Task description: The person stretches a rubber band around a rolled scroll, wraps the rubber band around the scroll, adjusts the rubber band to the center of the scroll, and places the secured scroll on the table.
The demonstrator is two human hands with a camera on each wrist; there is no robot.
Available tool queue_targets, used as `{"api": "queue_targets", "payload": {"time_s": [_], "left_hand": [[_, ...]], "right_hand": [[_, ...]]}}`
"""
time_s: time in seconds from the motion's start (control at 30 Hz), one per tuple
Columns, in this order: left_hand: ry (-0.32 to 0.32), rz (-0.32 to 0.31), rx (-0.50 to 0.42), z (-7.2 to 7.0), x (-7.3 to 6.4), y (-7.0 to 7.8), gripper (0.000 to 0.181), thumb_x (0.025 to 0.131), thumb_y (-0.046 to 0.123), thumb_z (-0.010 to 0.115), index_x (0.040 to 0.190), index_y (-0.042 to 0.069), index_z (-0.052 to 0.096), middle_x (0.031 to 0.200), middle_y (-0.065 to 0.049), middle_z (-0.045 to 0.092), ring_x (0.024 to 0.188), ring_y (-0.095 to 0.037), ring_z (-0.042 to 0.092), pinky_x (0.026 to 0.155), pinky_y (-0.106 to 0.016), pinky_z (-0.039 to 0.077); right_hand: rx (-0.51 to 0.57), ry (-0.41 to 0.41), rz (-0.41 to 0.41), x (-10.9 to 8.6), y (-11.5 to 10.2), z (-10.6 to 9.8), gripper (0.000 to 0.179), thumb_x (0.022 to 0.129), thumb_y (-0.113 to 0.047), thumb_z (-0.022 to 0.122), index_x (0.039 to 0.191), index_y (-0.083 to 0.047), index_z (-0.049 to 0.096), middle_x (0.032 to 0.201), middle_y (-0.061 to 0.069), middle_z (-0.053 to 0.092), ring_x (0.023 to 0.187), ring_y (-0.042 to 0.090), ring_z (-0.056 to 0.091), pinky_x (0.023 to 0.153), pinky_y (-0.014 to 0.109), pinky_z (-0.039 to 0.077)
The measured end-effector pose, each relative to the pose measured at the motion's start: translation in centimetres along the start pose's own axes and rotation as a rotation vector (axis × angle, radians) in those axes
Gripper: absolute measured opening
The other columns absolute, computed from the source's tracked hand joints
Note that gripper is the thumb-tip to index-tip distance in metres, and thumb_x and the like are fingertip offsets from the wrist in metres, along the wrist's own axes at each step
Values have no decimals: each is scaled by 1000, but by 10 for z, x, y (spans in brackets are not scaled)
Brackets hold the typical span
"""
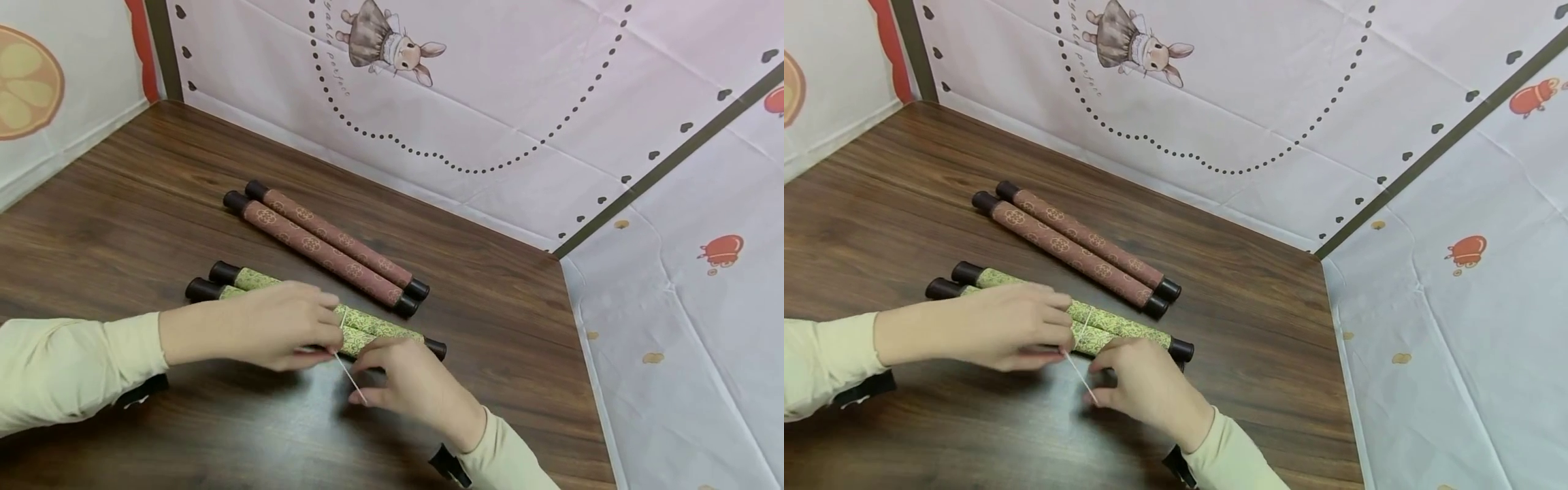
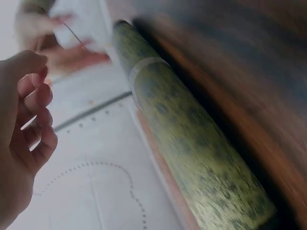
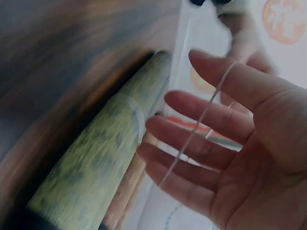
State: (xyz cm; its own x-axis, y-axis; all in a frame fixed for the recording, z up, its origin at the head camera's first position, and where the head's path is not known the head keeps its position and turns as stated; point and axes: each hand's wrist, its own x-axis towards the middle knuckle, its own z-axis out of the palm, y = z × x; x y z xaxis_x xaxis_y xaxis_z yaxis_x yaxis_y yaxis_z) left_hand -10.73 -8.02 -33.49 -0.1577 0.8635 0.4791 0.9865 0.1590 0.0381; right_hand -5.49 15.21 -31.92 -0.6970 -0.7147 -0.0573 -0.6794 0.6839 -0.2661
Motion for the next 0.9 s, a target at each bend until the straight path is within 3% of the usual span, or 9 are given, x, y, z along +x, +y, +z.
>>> {"api": "queue_targets", "payload": {"time_s": [0.1, 0.27, 0.37, 0.43, 0.53, 0.63, 0.8, 0.9], "left_hand": [[12, 33, 97, 5, 1, -14, 11, 80, 27, 77, 84, 26, 67, 78, 16, 62, 73, -6, 43, 63, -20, 38], [10, 16, 50, 17, 5, -24, 6, 82, 26, 76, 83, 28, 70, 80, 17, 64, 76, -7, 44, 67, -22, 38], [20, 57, 24, 21, 7, -23, 4, 84, 26, 75, 83, 28, 71, 79, 18, 64, 76, -7, 45, 68, -21, 37], [45, 81, 20, 20, 9, -22, 4, 84, 25, 75, 84, 27, 71, 80, 17, 65, 77, -7, 46, 69, -21, 37], [89, 98, 20, 13, 8, -20, 5, 83, 23, 75, 84, 26, 71, 79, 17, 64, 78, -7, 46, 70, -21, 37], [107, 115, 28, 5, 8, -16, 6, 83, 22, 75, 85, 25, 71, 77, 17, 62, 78, -7, 44, 69, -20, 36], [74, 164, 36, 1, 7, -3, 3, 84, 25, 74, 87, 26, 73, 72, 17, 58, 73, -6, 35, 67, -17, 30], [74, 178, 44, 1, 8, 2, 5, 83, 26, 75, 88, 26, 73, 72, 17, 58, 73, -6, 33, 66, -17, 28]], "right_hand": [[-1, -28, -143, 0, -10, -1, 24, 84, -37, 76, 102, -21, 75, 103, -11, 72, 96, 0, 67, 89, 15, 52], [5, 12, -418, 6, -22, 3, 21, 88, -32, 73, 106, -21, 74, 105, -11, 69, 100, -2, 64, 93, 6, 46], [-11, 54, -503, 8, -23, 6, 19, 89, -30, 72, 105, -21, 75, 103, -11, 69, 101, -2, 63, 94, 5, 45], [-17, 64, -503, 8, -21, 8, 18, 89, -31, 72, 104, -21, 75, 101, -12, 69, 99, -2, 63, 92, 5, 45], [-20, 87, -424, 5, -14, 11, 17, 86, -34, 74, 99, -22, 76, 97, -12, 69, 92, -3, 64, 87, 6, 47], [-67, 165, -279, 2, -3, 13, 19, 79, -41, 78, 89, -24, 77, 91, -14, 71, 86, -4, 66, 79, 8, 50], [42, 267, 35, 2, 7, 13, 11, 81, -37, 77, 79, -26, 77, 76, -16, 72, 68, -6, 62, 63, 6, 47], [104, 276, 103, 3, 4, 13, 8, 83, -33, 77, 79, -27, 77, 73, -16, 72, 65, -8, 59, 60, 4, 44]]}}
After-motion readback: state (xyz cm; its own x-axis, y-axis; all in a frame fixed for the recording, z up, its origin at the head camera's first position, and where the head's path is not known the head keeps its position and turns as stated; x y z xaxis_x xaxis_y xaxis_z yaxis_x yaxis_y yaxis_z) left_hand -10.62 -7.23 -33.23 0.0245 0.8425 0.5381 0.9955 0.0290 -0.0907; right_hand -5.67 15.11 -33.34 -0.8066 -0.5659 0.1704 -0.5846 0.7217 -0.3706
